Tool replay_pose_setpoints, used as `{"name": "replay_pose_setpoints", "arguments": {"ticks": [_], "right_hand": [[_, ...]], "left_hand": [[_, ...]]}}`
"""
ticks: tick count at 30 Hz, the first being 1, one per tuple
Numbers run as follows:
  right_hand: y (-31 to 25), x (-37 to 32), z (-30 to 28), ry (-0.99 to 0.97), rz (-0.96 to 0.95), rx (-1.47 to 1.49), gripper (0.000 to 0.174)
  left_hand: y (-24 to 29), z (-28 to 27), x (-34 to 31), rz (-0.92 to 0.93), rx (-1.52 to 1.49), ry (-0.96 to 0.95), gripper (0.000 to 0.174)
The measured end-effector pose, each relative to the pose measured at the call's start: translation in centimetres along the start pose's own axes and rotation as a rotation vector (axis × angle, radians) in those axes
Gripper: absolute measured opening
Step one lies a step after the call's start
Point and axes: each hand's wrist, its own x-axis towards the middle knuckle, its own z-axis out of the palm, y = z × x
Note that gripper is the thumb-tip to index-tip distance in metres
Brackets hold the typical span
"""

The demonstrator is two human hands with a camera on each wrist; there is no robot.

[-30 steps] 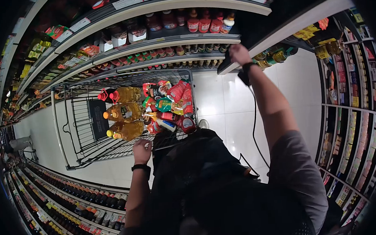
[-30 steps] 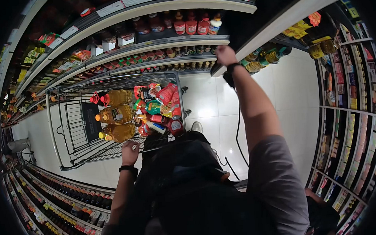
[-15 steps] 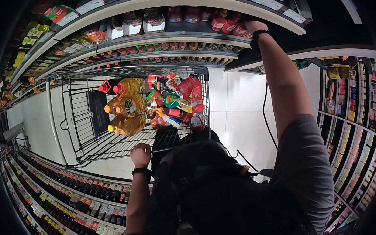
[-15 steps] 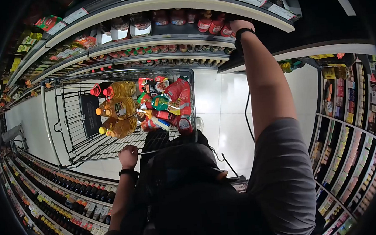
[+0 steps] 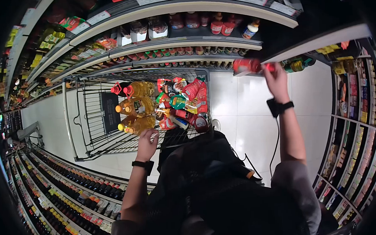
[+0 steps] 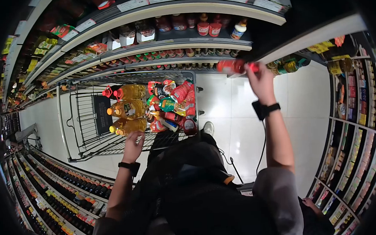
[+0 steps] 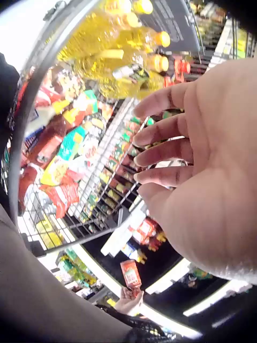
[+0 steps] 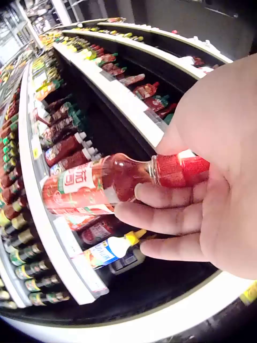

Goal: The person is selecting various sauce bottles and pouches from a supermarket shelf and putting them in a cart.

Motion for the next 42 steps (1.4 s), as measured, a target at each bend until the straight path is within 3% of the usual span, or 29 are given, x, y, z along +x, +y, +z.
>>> {"name": "replay_pose_setpoints", "arguments": {"ticks": [3,5,9,11,12,13,15,16,17,19,20,21,23,24,25,27,31,32,33,34,36,37,40,42], "right_hand": [[1.9,-7.5,-1.5,-0.133,0.194,0.229,0.022],[1.6,-11.9,-1.8,-0.259,0.301,0.500,0.019],[1.7,-19.5,-0.9,-0.533,0.321,0.886,0.015],[1.5,-22.1,-0.7,-0.619,0.300,0.971,0.013],[1.7,-23.2,-0.8,-0.625,0.307,1.044,0.014],[2.0,-23.8,-1.3,-0.603,0.305,1.046,0.014],[2.2,-24.6,-2.3,-0.606,0.370,1.084,0.020],[2.7,-25.2,-3.1,-0.538,0.387,1.124,0.027],[3.8,-25.8,-4.1,-0.523,0.381,1.123,0.027],[7.2,-27.3,-6.5,-0.386,0.388,0.849,0.034],[9.9,-28.1,-6.7,-0.318,0.443,0.759,0.031],[12.8,-29.3,-7.0,-0.276,0.519,0.697,0.028],[18.5,-32.3,-6.6,-0.143,0.693,0.667,0.025],[22.8,-34.7,-5.6,-0.132,0.741,0.613,0.025],[27.2,-37.4,-4.8,-0.184,0.839,0.510,0.031],[29.6,-42.0,-6.2,-0.343,1.016,0.386,0.034],[29.7,-49.3,-8.3,-0.343,1.216,0.409,0.036],[28.6,-50.1,-9.3,-0.398,1.190,0.288,0.036],[33.5,-53.5,-8.1,-0.568,1.049,0.239,0.037],[33.8,-54.4,-8.6,-0.630,1.125,0.216,0.036],[44.3,-61.5,-9.6,-0.680,1.212,0.135,0.032],[45.4,-60.9,-4.7,-0.715,1.306,0.060,0.029],[43.5,-58.7,-6.2,-0.662,1.390,0.131,0.028],[44.2,-57.5,-5.3,-0.600,1.323,0.193,0.029]], "left_hand": [[6.3,0.1,1.5,-0.006,-0.085,-0.121,0.016],[11.2,0.7,2.6,0.102,-0.150,-0.184,0.023],[22.1,3.7,3.3,0.592,-0.114,-0.213,0.059],[24.2,7.3,2.5,0.630,-0.095,-0.381,0.074],[25.5,8.8,1.9,0.562,-0.102,-0.520,0.079],[25.9,9.8,1.7,0.580,-0.095,-0.530,0.079],[25.1,12.1,1.6,0.276,-0.251,-0.840,0.080],[24.6,12.7,0.8,0.320,-0.293,-0.727,0.070],[24.2,13.4,0.2,0.334,-0.289,-0.732,0.070],[23.6,14.4,-0.9,-0.077,-0.722,-0.697,0.057],[23.4,14.6,-1.3,-0.115,-0.858,-0.660,0.040],[23.1,14.7,-1.8,-0.109,-0.860,-0.661,0.040],[22.1,14.3,-2.0,-0.453,-1.355,-0.530,0.032],[22.6,13.1,-2.5,-0.472,-1.390,-0.504,0.024],[22.5,12.6,-3.1,-0.467,-1.399,-0.490,0.024],[22.0,12.0,-4.2,-0.390,-1.392,-0.248,0.021],[24.3,9.1,-6.4,-0.217,-1.410,-0.176,0.022],[24.4,8.1,-6.9,-0.188,-1.417,-0.251,0.021],[24.9,7.5,-7.3,-0.190,-1.424,-0.234,0.021],[25.5,7.0,-7.7,-0.144,-1.487,-0.250,0.021],[27.1,6.6,-8.3,-0.110,-1.573,-0.207,0.019],[26.8,6.6,-8.2,-0.110,-1.580,-0.191,0.019],[25.4,6.7,-8.3,-0.043,-1.552,-0.194,0.021],[24.0,6.3,-9.3,-0.073,-1.560,-0.137,0.021]]}}
